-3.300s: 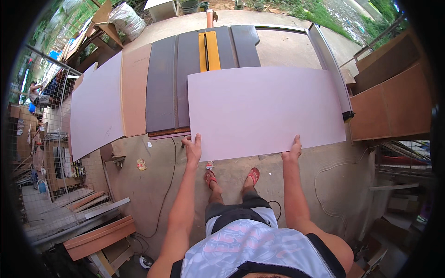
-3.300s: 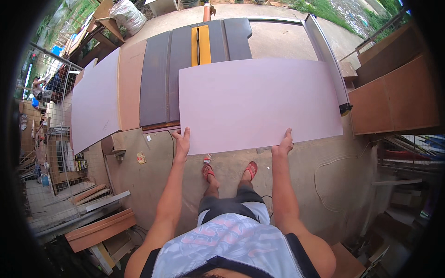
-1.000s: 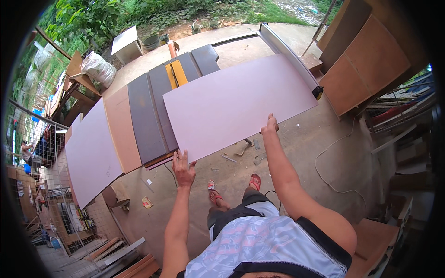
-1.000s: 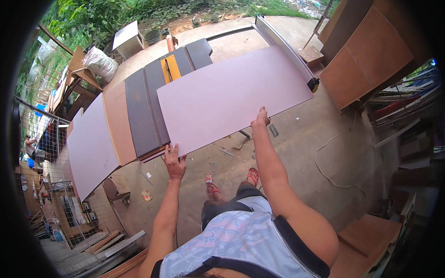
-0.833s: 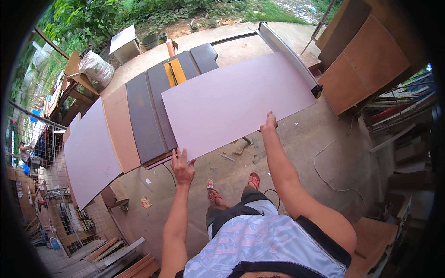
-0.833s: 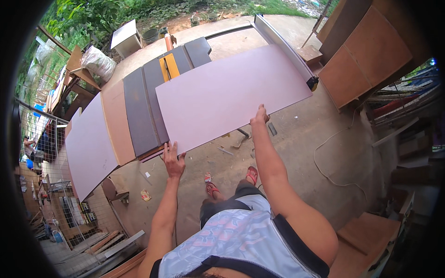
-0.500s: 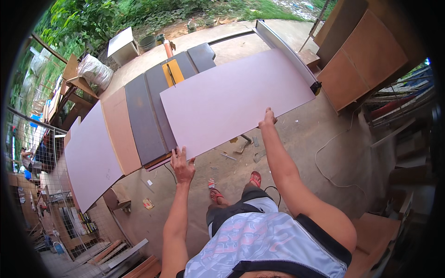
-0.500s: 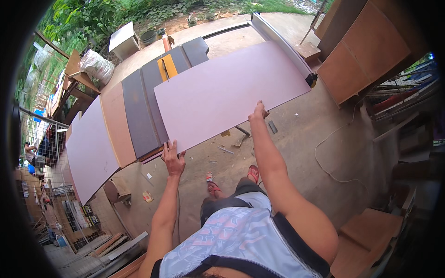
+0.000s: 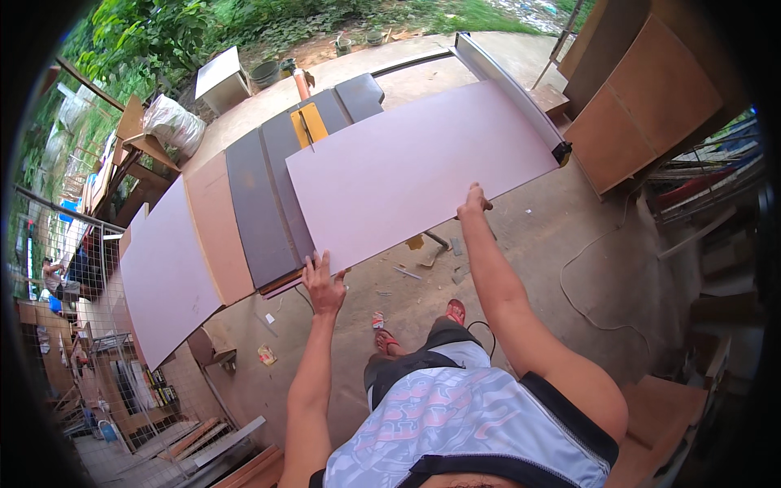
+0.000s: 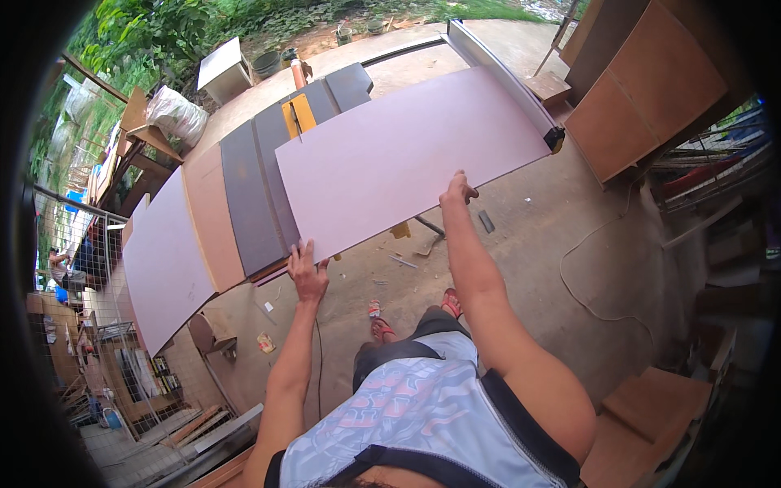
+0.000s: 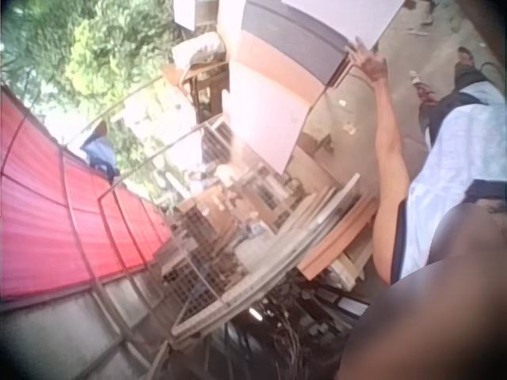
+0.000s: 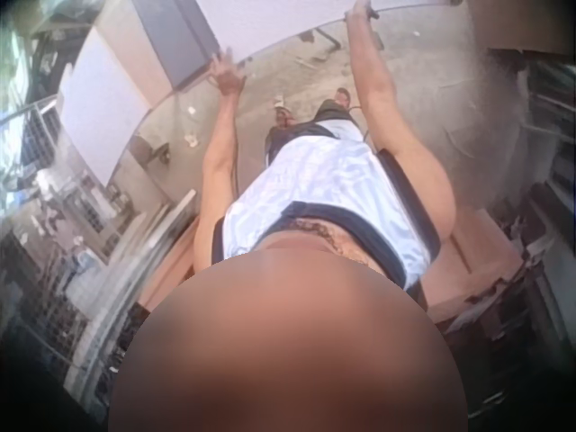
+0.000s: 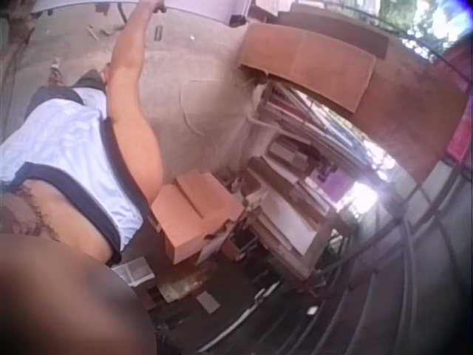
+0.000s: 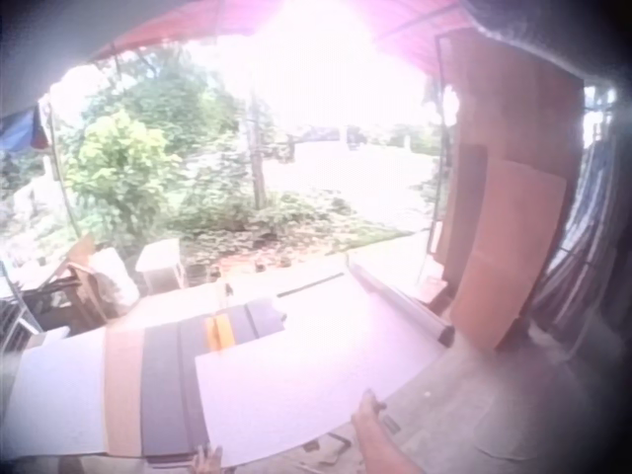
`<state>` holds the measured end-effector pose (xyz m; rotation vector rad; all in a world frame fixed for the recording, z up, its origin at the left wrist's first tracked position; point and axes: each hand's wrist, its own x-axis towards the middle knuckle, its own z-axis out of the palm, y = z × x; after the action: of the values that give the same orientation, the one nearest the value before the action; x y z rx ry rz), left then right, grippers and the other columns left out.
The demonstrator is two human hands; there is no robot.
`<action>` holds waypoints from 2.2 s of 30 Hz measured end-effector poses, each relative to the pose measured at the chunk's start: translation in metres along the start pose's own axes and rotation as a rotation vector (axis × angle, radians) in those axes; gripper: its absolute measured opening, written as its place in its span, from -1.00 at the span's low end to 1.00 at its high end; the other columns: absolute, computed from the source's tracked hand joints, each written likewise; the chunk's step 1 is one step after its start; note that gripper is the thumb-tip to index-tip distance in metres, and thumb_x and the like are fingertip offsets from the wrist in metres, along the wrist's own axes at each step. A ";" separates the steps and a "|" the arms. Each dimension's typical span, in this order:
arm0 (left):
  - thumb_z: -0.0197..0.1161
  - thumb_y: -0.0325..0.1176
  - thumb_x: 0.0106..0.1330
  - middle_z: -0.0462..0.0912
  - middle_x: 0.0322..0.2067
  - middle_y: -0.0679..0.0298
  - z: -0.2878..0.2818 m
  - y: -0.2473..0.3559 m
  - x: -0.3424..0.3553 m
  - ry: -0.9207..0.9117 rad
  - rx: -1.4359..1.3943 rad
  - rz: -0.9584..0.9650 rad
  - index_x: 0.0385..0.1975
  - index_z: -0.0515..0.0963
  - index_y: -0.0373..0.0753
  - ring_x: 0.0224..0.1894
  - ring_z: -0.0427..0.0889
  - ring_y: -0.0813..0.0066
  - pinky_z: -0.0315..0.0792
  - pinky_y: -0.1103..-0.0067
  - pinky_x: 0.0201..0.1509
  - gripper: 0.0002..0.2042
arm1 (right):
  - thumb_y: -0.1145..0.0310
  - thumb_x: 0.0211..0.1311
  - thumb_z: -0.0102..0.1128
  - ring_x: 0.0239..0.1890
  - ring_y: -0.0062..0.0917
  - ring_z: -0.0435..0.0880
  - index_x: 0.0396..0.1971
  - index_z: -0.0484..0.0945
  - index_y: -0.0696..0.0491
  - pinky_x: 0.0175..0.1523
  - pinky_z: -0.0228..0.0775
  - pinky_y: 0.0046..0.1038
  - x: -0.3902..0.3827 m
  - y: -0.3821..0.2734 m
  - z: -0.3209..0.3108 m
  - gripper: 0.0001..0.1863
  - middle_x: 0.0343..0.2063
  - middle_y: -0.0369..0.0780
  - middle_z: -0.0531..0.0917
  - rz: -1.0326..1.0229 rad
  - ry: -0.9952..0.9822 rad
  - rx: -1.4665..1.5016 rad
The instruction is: The person carries a large white panel to a table saw, adjusts the fence, and cuts the panel into smaller pieces. They then carry the cut pieces to a cabinet frame and fit one piece into the cabinet.
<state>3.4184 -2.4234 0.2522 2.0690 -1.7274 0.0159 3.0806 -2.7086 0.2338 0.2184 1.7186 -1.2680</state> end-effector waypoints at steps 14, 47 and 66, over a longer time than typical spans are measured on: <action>0.35 -0.18 0.33 0.40 0.36 -0.18 0.004 -0.002 0.013 -0.002 -0.013 -0.009 0.42 0.32 -0.22 0.45 0.26 -0.26 0.02 0.03 0.50 -0.33 | -0.01 0.24 0.35 0.35 0.03 0.34 0.40 -0.08 0.12 0.34 0.39 0.01 0.009 -0.002 0.016 -0.02 0.39 0.20 0.07 0.011 0.074 -0.195; 0.40 -0.09 0.30 0.45 0.32 -0.16 0.020 -0.021 0.014 -0.002 0.006 0.008 0.22 0.42 -0.25 0.44 0.32 -0.10 0.06 0.04 0.46 -0.42 | 0.19 0.40 0.17 0.47 -0.47 0.36 0.32 0.49 -0.38 0.48 0.13 0.20 0.012 -0.034 -0.085 -0.51 0.41 -0.39 0.45 -1.982 -0.752 -1.492; 0.33 -0.12 0.36 0.42 0.33 -0.18 0.019 -0.033 0.032 0.014 -0.023 0.095 0.19 0.46 -0.29 0.48 0.27 -0.04 0.09 0.08 0.47 -0.49 | 0.43 0.46 0.00 0.47 -0.48 0.36 0.31 0.51 -0.36 0.49 0.13 0.17 0.015 -0.038 -0.066 -0.50 0.42 -0.38 0.44 -1.960 -0.741 -1.532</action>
<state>3.4510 -2.4554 0.2331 1.9643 -1.8082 0.0395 3.0109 -2.6774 0.2469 -2.8405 1.3179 -0.3510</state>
